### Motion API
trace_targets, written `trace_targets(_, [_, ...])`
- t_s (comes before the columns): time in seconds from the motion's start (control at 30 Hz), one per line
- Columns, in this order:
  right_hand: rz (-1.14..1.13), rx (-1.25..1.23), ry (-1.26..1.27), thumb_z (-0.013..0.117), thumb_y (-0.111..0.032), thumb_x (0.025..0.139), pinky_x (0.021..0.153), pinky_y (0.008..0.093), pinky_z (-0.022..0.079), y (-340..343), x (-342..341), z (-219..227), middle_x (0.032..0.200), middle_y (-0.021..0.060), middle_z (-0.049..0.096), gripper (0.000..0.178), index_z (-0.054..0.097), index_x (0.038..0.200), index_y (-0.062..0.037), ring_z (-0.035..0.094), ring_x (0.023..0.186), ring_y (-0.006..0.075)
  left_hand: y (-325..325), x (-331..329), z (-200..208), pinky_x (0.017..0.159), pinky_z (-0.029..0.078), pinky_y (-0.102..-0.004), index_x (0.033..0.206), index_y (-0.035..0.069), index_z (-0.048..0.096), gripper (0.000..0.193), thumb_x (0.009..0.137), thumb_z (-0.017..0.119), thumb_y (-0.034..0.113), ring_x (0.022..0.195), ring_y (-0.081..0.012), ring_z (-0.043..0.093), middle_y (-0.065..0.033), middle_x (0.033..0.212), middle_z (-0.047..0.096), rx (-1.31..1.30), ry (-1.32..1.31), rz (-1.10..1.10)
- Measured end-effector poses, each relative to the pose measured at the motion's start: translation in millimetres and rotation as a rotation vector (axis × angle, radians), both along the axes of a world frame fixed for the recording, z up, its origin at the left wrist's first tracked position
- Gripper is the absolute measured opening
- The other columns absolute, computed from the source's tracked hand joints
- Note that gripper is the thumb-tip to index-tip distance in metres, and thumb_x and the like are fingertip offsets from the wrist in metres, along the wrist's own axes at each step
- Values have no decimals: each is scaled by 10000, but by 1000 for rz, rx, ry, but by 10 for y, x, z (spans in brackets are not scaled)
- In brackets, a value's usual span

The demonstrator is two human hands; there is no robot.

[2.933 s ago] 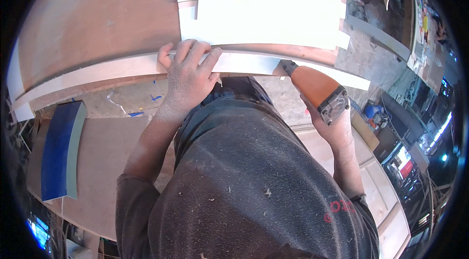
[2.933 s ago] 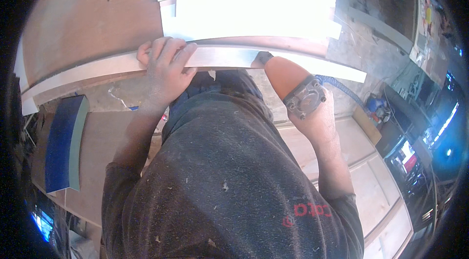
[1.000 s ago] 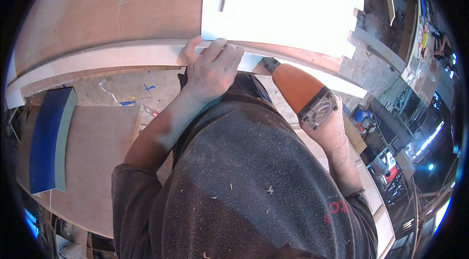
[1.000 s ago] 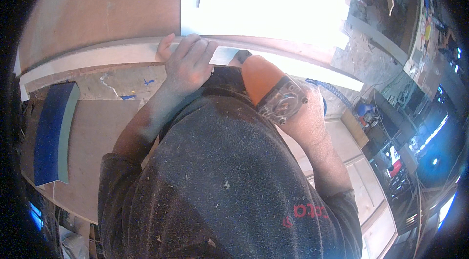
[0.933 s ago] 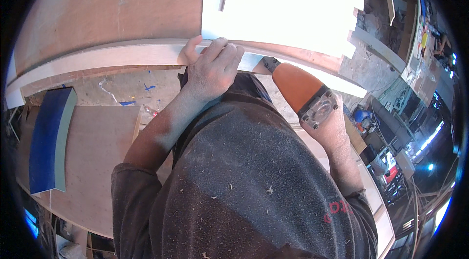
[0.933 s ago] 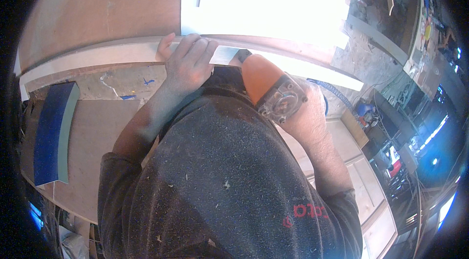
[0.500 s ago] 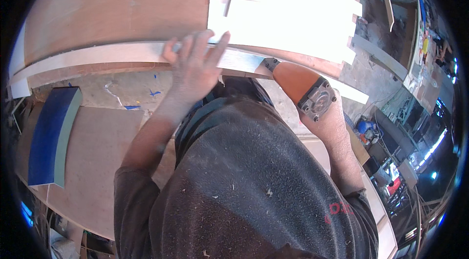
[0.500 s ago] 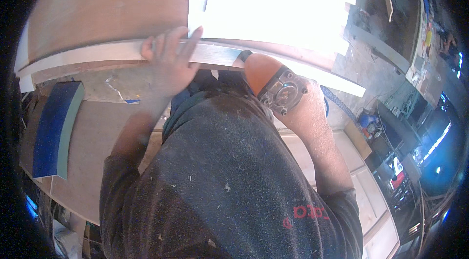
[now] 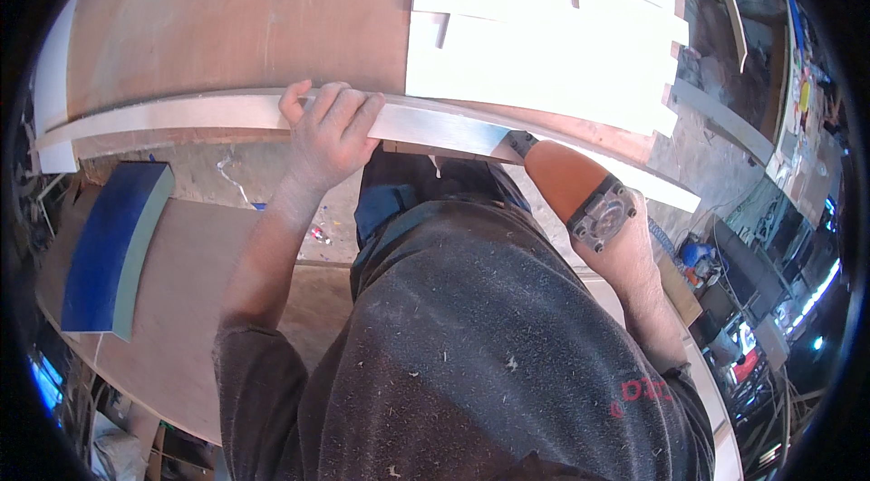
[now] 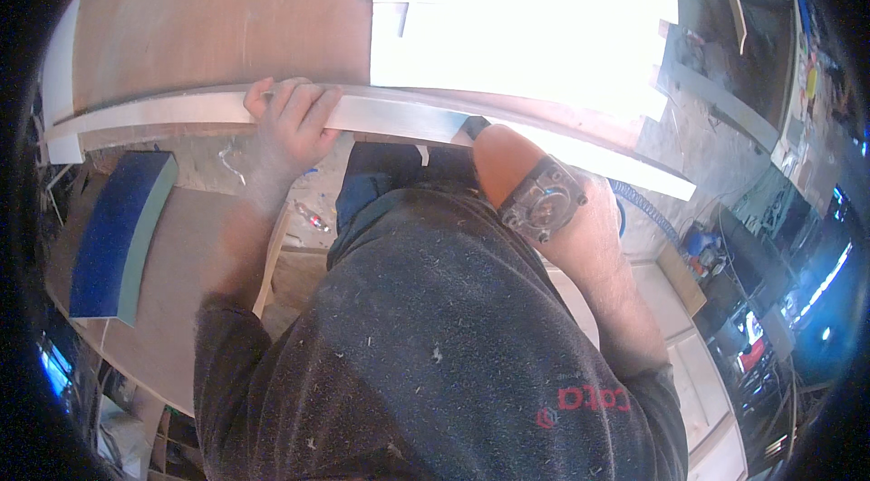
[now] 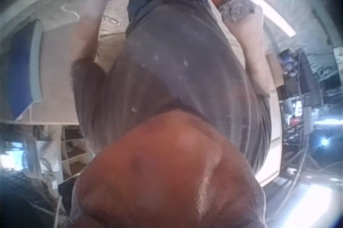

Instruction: The person aligns a thin wooden strip along the edge of a large curved wooden panel and secures it using a pneumatic nail gun. The person then walks across the workshop floor to retrieve another strip and returns to continue fastening it to the panel.

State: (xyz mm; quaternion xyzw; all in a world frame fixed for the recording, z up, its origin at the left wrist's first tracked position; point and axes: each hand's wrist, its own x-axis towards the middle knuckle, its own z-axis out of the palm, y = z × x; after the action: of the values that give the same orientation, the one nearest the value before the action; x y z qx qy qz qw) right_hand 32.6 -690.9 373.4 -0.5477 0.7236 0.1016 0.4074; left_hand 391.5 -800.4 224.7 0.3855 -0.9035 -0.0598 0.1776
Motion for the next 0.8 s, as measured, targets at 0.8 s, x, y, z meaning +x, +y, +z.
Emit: trace_targets(0.8, [-64, -81, -66, 877, -217, 827, 864, 393, 620, -153, 645, 25, 1045, 138, 773, 454, 749, 1225, -41, 781, 974, 262, 26, 82, -189, 1163, 226, -611, 1184, 118, 750, 425, 769, 811, 187, 1134, -147, 641, 5, 1070, 643, 79, 89, -38])
